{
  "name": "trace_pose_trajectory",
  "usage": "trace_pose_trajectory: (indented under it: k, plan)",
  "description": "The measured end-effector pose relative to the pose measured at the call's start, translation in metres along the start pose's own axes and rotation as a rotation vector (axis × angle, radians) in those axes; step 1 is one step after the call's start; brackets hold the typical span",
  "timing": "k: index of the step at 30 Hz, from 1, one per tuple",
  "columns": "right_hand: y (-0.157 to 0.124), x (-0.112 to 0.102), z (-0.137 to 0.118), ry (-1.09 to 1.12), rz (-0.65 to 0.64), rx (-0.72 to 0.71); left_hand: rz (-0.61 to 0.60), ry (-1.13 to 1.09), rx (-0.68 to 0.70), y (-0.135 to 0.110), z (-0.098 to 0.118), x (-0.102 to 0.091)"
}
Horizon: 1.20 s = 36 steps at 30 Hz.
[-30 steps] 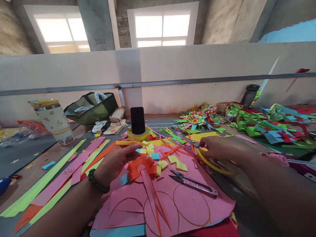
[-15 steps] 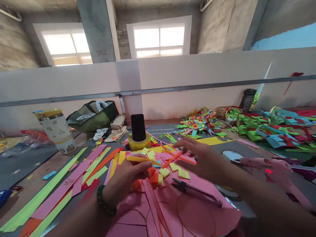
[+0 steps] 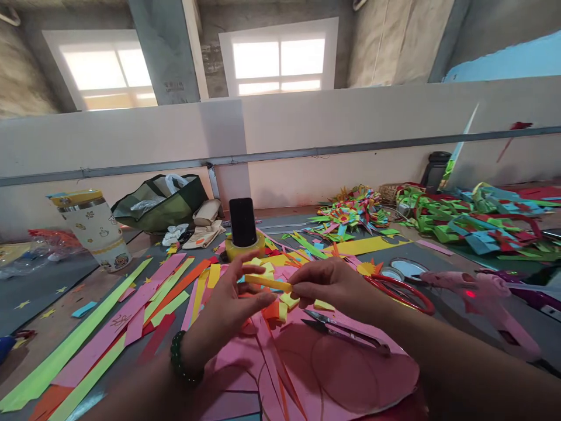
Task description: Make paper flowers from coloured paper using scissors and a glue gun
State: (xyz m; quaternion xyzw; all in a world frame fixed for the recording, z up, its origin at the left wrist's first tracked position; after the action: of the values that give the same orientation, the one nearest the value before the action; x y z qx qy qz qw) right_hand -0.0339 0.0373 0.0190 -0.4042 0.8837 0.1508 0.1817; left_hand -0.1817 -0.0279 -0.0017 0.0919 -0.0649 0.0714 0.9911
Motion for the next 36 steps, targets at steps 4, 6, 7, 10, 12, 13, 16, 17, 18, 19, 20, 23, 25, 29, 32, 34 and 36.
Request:
trace_pose_trajectory:
  k: [4, 6, 7, 10, 12, 13, 16, 17, 18, 19, 20, 23, 25, 29, 32, 34, 36]
  plan:
    - [0.004, 0.0, 0.012, 0.164, -0.07, 0.131, 0.002, 0.443, 0.24, -0.005, 0.015, 0.004]
    - [0.005, 0.001, 0.015, 0.184, -0.111, 0.136, -0.035, 0.523, 0.261, -0.007, 0.014, 0.008]
    - [0.005, 0.001, 0.016, 0.193, -0.121, 0.132, -0.056, 0.546, 0.272, -0.007, 0.014, 0.011]
    - [0.006, 0.0, 0.017, 0.18, -0.132, 0.126, -0.105, 0.578, 0.277, -0.008, 0.014, 0.016]
    - [0.007, -0.004, 0.016, 0.113, -0.102, 0.114, -0.114, 0.526, 0.223, -0.006, 0.011, 0.017]
    - [0.008, -0.007, 0.015, 0.066, -0.071, 0.094, -0.112, 0.484, 0.185, -0.005, 0.01, 0.016]
    - [0.008, -0.014, 0.007, -0.029, 0.042, 0.009, -0.111, 0.367, 0.059, -0.002, 0.001, 0.015]
    - [0.007, -0.014, 0.006, -0.029, 0.058, -0.018, -0.122, 0.338, 0.025, -0.001, -0.002, 0.016]
    - [0.006, -0.011, 0.005, -0.015, 0.064, -0.038, -0.138, 0.315, 0.003, -0.002, -0.004, 0.017]
    - [0.006, -0.008, 0.005, 0.005, 0.066, -0.051, -0.156, 0.303, -0.006, -0.002, -0.007, 0.02]
    - [0.005, -0.004, 0.005, 0.025, 0.073, -0.061, -0.174, 0.299, -0.009, -0.003, -0.009, 0.022]
    - [0.002, 0.007, 0.008, 0.067, 0.082, -0.08, -0.21, 0.312, -0.003, -0.006, -0.014, 0.029]
    - [0.001, 0.012, 0.008, 0.068, 0.08, -0.101, -0.238, 0.306, -0.018, -0.008, -0.018, 0.032]
    - [-0.002, 0.012, 0.005, -0.051, 0.122, -0.101, -0.26, 0.26, -0.062, -0.01, -0.02, 0.034]
    - [-0.004, 0.012, 0.003, -0.12, 0.157, -0.11, -0.25, 0.276, -0.087, -0.011, -0.021, 0.033]
    - [-0.005, 0.012, 0.002, -0.154, 0.171, -0.141, -0.227, 0.295, -0.082, -0.011, -0.022, 0.032]
    - [-0.005, 0.013, 0.003, -0.184, 0.177, -0.151, -0.2, 0.287, -0.061, -0.01, -0.022, 0.03]
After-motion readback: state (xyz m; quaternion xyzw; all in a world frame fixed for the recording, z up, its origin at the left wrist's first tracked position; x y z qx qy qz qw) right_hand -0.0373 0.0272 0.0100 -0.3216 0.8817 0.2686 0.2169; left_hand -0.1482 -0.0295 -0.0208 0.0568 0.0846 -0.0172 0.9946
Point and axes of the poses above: each hand's wrist, its own y-axis towards the middle knuckle, its own x-axis out of the palm, z = x × y, the point moved 7 cm from there along y, towards the middle knuckle, and after that the axes turned 11 degrees about -y, right-handed, at the moved point
